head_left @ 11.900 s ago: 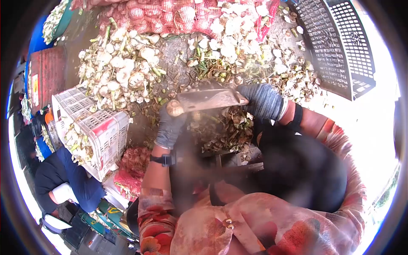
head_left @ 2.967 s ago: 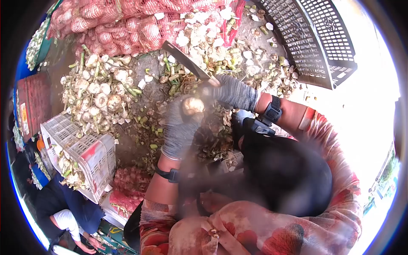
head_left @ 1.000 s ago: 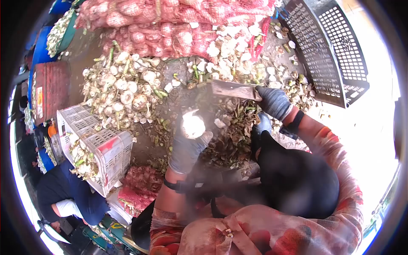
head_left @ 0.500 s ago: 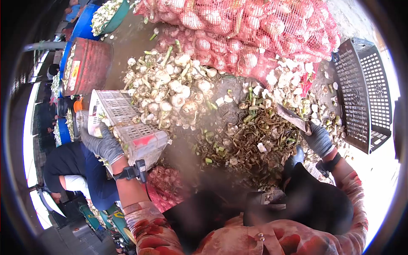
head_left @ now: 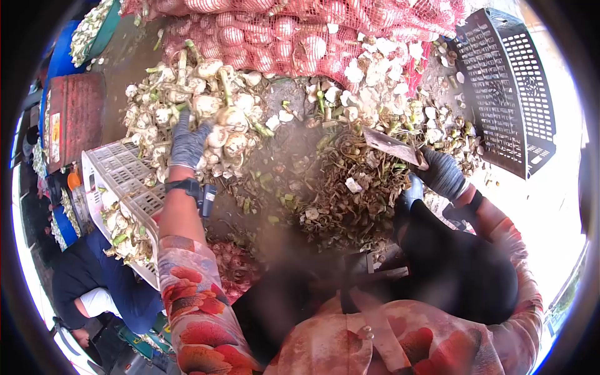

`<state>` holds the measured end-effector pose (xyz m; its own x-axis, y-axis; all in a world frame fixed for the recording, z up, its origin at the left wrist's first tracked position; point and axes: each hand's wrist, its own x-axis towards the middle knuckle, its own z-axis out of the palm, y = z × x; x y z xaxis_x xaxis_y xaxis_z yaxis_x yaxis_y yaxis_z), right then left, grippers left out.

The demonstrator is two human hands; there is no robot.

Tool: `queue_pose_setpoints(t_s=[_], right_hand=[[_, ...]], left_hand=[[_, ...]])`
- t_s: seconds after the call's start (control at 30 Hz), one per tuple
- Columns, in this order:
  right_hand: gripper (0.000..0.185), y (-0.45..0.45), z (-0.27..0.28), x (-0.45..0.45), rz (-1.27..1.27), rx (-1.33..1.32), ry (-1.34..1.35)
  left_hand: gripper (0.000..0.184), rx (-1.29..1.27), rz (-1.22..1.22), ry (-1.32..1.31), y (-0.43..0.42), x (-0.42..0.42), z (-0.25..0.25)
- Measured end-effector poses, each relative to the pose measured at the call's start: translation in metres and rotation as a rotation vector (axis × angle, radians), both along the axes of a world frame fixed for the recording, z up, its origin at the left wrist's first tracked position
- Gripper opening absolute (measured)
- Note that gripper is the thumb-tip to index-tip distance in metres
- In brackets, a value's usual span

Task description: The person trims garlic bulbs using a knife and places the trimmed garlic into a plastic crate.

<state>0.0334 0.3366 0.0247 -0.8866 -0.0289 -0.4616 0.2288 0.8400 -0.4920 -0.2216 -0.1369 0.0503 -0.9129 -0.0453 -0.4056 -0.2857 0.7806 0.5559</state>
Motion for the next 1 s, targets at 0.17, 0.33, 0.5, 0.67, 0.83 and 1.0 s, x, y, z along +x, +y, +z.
queue_pose_setpoints(t_s=[0.17, 0.33, 0.5, 0.67, 0.83, 1.0], right_hand=[[0.036, -0.018, 0.006, -0.018, 0.122, -0.050, 0.117], [0.035, -0.002, 0.001, -0.011, 0.003, -0.115, 0.119], [0.031, 0.016, -0.010, 0.000, -0.136, -0.141, 0.150], [0.027, 0.029, -0.016, 0.000, -0.160, -0.218, 0.139], [0.032, 0.016, -0.005, -0.008, -0.156, -0.246, 0.116], [0.033, 0.020, 0.000, 0.002, -0.183, -0.285, 0.078]], left_hand=[[0.072, -0.389, -0.211, 0.438, 0.072, 0.089, -0.044], [0.070, -0.580, -0.439, 0.305, 0.110, 0.146, -0.033], [0.049, -0.496, -0.726, 0.142, 0.133, 0.177, 0.005], [0.046, -0.286, -0.629, 0.249, 0.164, 0.127, 0.007], [0.052, -0.196, -0.282, 0.382, 0.221, 0.062, -0.067], [0.050, -0.143, -0.092, 0.357, 0.227, 0.036, -0.094]])
